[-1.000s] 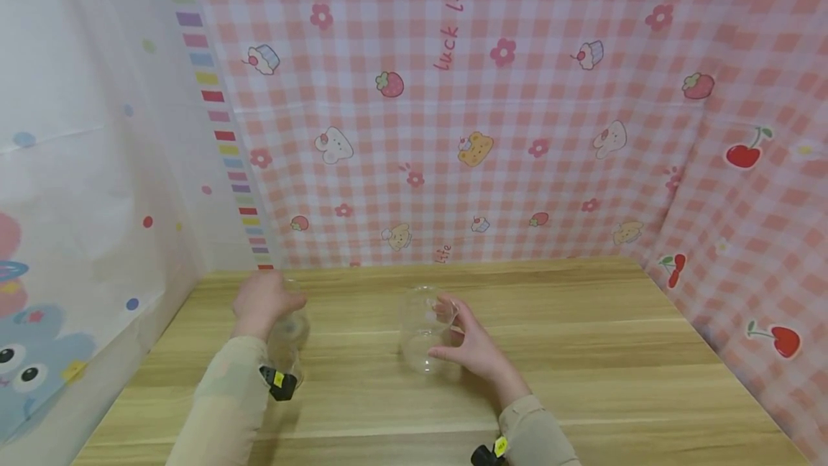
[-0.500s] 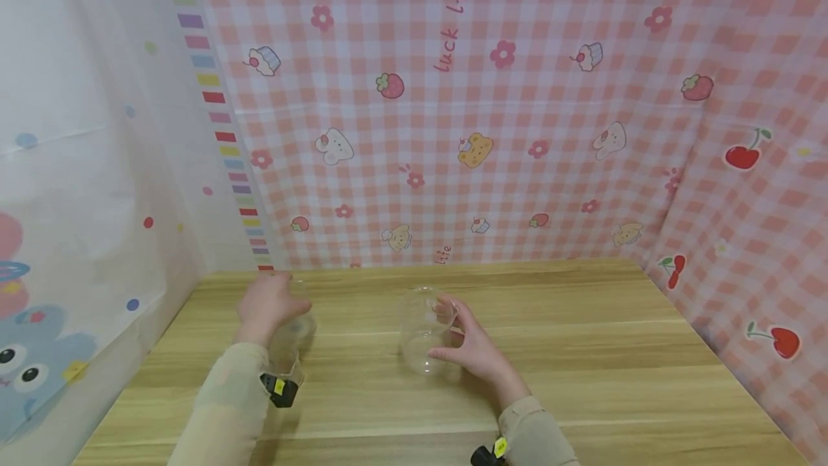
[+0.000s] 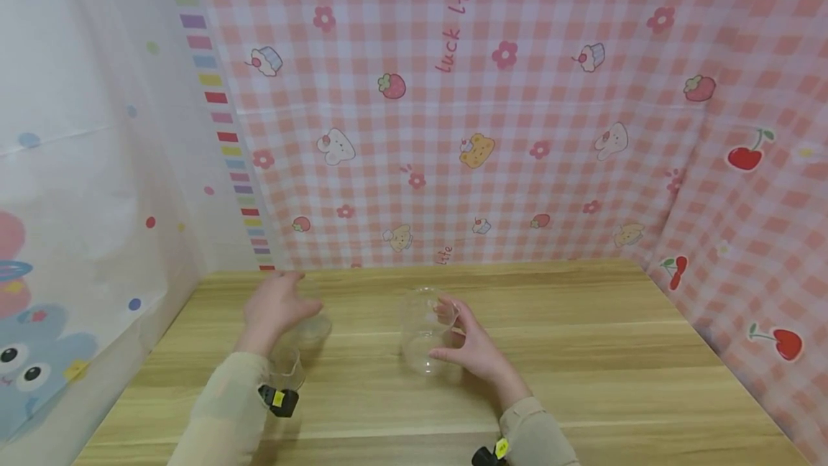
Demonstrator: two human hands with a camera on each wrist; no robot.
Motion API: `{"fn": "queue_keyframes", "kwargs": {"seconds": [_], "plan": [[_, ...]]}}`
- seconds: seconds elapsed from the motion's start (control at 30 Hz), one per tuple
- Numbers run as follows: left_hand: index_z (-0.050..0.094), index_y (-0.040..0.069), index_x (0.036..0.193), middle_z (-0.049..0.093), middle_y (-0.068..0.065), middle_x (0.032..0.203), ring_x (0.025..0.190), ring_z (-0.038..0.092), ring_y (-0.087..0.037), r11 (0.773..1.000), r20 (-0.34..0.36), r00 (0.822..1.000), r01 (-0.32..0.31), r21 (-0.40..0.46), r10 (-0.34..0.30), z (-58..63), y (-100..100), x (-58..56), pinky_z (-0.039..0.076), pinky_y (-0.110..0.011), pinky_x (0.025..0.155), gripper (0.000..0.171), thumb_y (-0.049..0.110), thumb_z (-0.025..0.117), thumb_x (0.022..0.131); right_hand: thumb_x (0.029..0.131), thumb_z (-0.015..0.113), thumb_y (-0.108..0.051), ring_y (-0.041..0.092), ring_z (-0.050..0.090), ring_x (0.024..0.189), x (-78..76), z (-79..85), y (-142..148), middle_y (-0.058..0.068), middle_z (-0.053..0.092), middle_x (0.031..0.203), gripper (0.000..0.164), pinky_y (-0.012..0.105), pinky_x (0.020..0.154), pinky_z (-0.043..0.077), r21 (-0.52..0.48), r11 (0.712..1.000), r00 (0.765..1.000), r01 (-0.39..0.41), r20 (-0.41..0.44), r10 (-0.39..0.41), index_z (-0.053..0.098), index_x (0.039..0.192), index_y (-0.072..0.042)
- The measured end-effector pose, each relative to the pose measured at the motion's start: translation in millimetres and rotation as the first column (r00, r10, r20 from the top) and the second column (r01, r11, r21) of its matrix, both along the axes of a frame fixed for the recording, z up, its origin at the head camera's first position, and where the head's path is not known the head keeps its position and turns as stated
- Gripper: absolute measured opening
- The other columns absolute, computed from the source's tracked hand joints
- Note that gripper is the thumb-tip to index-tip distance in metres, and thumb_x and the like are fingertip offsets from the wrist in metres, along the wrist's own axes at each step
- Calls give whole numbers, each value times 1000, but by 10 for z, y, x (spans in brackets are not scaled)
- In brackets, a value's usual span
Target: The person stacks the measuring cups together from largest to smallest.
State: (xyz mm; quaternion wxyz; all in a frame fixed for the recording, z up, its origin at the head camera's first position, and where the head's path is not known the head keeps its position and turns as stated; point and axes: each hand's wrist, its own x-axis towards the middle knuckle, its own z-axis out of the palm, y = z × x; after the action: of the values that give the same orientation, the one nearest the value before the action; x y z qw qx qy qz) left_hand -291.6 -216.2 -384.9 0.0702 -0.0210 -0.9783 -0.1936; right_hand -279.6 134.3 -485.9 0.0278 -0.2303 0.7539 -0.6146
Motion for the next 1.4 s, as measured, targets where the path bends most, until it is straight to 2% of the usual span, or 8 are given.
{"fn": "queue_keyframes", "kwargs": {"seconds": [0.17, 0.47, 0.97, 1.13, 1.4], "plan": [[57, 2, 135, 53, -28, 135, 118, 53, -46, 999, -42, 999, 35, -3, -36, 26, 74, 43, 49, -62, 86, 70, 40, 75, 79, 79, 82, -1, 41, 41, 134, 5, -1, 1, 20, 40, 149, 89, 53, 108, 37, 2, 1000, 1000, 7, 8, -7, 31, 151, -11], [57, 4, 136, 53, -26, 135, 119, 53, -45, 997, -74, 994, 81, -11, -81, 129, 242, 146, 48, -62, 87, 69, 40, 76, 80, 78, 82, -2, 41, 41, 134, 1, -2, 1, 20, 41, 148, 89, 53, 109, 36, 5, 1000, 1000, 13, 5, -13, 31, 151, -11], [59, 5, 134, 57, -22, 130, 113, 58, -40, 995, -135, 986, 104, 7, -102, 205, 457, 329, 51, -58, 84, 70, 41, 79, 77, 78, 83, -4, 41, 41, 134, -5, -9, 7, 21, 41, 147, 89, 51, 108, 38, 1, 1000, 1000, 2, -20, -2, 31, 150, -8], [61, 5, 131, 59, -20, 129, 112, 59, -38, 991, -177, 976, 132, 17, -127, 217, 532, 392, 51, -56, 85, 68, 41, 79, 77, 77, 83, -2, 41, 42, 133, 6, 3, 3, 21, 42, 148, 90, 52, 108, 38, 0, 1000, 1000, 11, -13, -11, 32, 151, -9], [62, 8, 132, 60, -17, 129, 112, 60, -36, 991, -217, 967, 135, -4, -133, 235, 653, 451, 52, -55, 84, 69, 44, 79, 76, 78, 83, -4, 41, 43, 132, 2, -3, 9, 21, 41, 148, 89, 52, 107, 39, 7, 1000, 1000, 11, -21, -11, 31, 151, -9]]}}
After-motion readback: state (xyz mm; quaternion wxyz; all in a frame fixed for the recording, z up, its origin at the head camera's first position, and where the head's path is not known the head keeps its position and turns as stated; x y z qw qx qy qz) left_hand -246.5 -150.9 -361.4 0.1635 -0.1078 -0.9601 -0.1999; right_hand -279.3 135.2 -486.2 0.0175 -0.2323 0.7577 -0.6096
